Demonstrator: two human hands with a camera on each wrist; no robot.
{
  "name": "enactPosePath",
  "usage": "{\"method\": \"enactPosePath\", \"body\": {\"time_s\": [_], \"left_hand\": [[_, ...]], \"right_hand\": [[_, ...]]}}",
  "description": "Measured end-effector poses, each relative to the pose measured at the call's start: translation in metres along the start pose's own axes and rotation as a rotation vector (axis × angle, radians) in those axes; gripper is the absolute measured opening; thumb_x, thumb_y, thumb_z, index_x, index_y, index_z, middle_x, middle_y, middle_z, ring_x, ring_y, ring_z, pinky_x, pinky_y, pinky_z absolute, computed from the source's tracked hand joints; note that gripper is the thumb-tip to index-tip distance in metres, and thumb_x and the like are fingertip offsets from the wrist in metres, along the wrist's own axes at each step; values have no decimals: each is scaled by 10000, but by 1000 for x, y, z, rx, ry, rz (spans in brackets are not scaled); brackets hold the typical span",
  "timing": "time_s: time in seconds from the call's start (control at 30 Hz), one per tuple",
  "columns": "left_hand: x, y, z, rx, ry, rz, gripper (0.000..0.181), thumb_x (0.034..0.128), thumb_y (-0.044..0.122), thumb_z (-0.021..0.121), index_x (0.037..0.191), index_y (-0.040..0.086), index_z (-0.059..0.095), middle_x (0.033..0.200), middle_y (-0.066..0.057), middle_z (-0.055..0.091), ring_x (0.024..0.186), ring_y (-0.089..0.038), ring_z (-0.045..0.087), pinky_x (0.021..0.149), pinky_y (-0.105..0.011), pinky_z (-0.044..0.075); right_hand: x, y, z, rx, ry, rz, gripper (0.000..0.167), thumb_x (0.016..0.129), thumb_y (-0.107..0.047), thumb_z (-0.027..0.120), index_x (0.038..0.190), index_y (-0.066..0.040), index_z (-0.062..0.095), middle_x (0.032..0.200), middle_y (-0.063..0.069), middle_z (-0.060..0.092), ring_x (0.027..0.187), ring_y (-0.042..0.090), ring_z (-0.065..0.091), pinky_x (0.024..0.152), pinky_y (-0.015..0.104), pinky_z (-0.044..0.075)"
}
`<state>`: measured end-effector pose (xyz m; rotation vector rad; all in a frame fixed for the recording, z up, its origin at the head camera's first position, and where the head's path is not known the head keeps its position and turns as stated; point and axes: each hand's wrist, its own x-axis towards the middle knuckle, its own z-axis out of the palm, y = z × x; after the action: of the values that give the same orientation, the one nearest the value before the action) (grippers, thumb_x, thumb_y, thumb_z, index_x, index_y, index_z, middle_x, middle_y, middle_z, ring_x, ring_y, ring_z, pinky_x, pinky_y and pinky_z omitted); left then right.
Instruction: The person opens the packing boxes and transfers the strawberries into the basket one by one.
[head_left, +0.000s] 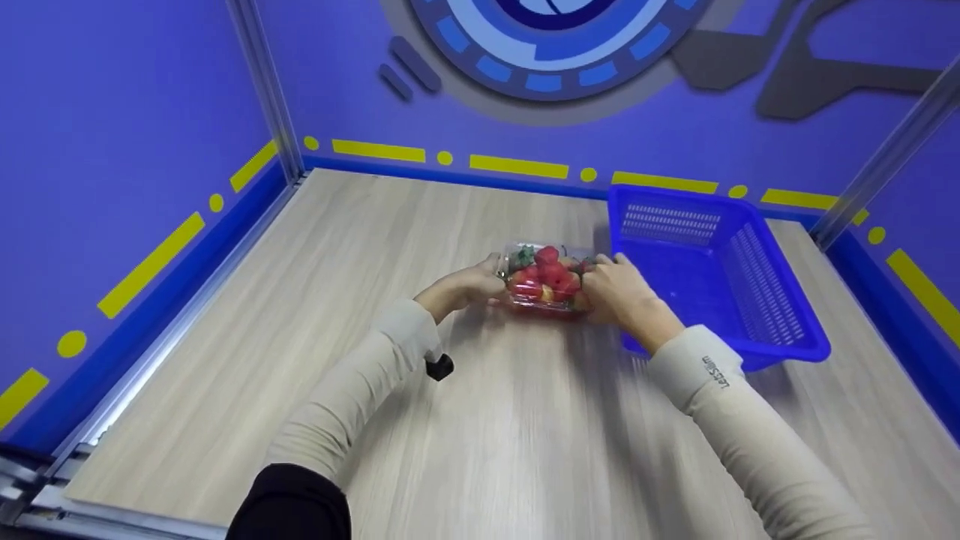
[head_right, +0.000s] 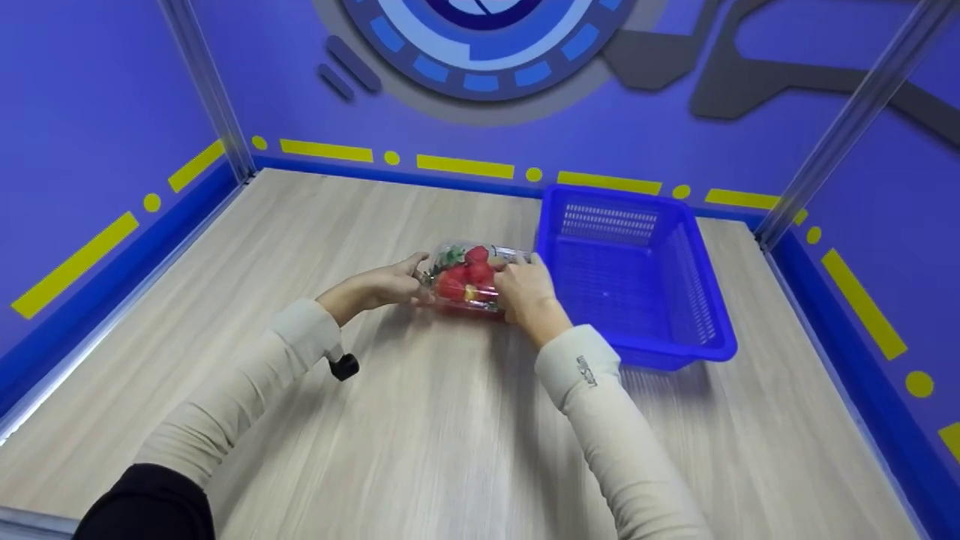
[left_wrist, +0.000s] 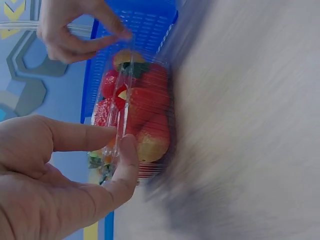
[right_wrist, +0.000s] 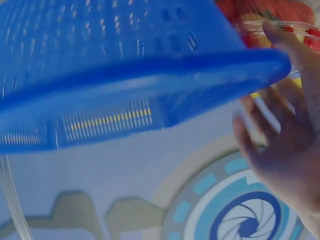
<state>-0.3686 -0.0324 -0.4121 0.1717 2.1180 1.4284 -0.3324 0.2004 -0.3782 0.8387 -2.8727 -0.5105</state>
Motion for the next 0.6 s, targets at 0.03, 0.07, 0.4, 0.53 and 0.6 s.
{"method": "enactPosePath", "body": {"time_s": [0.03, 0.07, 0.4, 0.53, 0.6], "left_hand": [[0, 0, -2, -35, 3, -16, 1018, 877, -95, 591, 1638, 71, -64, 1714, -186, 75, 1438, -285, 349, 1162, -364, 368], [1, 0, -3, -82, 2, -31, 1034, 878, -115, 588, 1633, 70, -93, 1709, -192, 83, 1373, -274, 415, 1177, -387, 374], [6, -4, -2, -23, -10, -34, 689, 876, -92, 683, 1471, -85, 335, 1445, -221, 462, 1182, -244, 550, 1091, -358, 479], [7, -3, 0, -26, -24, -17, 706, 884, -91, 670, 1492, -81, 311, 1508, -256, 419, 1318, -320, 495, 1121, -383, 458], [8, -3, 0, -61, -33, -12, 711, 890, -111, 639, 1509, -71, 292, 1520, -256, 403, 1326, -323, 491, 1136, -391, 444]], "right_hand": [[2, -1, 0, 19, -9, -18, 145, 838, -173, 769, 783, -48, 721, 888, 142, 751, 892, 337, 633, 851, 477, 502], [4, -2, 0, 36, -16, -33, 110, 833, -134, 764, 776, -52, 719, 873, 145, 753, 872, 339, 652, 842, 475, 515], [11, -6, 4, -89, -75, -56, 78, 841, -90, 746, 905, -47, 744, 906, 138, 768, 829, 319, 719, 843, 465, 554], [9, -2, 6, -138, -71, -67, 40, 853, -90, 724, 863, -61, 750, 861, 120, 765, 768, 300, 717, 820, 463, 564], [9, -1, 6, -152, -54, -74, 37, 847, -92, 723, 835, -64, 743, 844, 115, 763, 751, 297, 717, 798, 457, 566]]}}
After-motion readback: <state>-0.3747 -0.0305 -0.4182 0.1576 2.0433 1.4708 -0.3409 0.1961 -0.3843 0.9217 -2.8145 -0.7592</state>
